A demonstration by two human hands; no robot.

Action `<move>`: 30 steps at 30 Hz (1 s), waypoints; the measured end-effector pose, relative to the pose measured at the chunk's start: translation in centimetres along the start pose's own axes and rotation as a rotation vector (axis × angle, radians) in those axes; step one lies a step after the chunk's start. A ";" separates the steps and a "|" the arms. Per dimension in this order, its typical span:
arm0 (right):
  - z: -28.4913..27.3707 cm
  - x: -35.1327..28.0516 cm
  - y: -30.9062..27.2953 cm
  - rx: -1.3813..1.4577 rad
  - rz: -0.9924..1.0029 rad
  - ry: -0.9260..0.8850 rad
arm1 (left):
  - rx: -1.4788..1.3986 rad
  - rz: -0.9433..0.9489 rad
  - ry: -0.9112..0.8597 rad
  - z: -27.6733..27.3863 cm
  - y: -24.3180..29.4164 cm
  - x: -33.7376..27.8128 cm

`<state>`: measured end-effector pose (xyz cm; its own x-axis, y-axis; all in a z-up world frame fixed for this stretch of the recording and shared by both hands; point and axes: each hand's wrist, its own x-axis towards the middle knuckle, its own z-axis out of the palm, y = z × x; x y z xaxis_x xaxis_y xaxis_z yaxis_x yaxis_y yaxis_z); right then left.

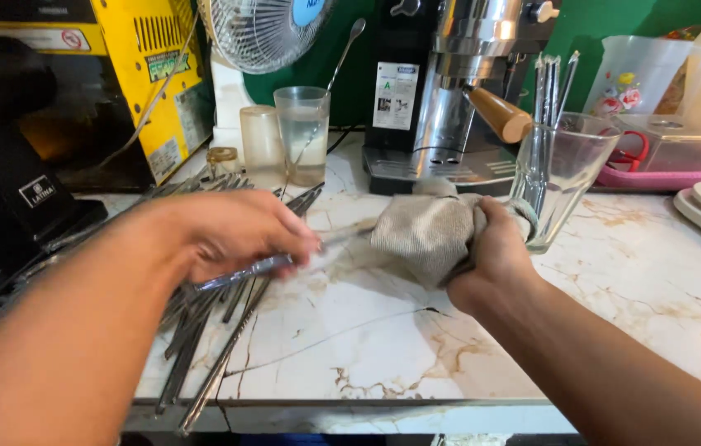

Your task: Cleaning and wiping stainless steel straws and a glass cup with a rag.

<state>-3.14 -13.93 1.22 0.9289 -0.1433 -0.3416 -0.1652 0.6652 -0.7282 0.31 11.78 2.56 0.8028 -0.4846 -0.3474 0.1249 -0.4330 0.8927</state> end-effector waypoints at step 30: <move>1.2 -2.7 -2.5 -1.552 -0.970 -0.377 | -0.828 0.591 0.314 4.3 2.9 7.6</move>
<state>-4.80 -14.33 4.68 0.8510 0.2785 0.4452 0.4840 -0.7448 -0.4594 4.28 3.61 1.28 0.9653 -0.1797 0.1894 -0.0715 0.5159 0.8537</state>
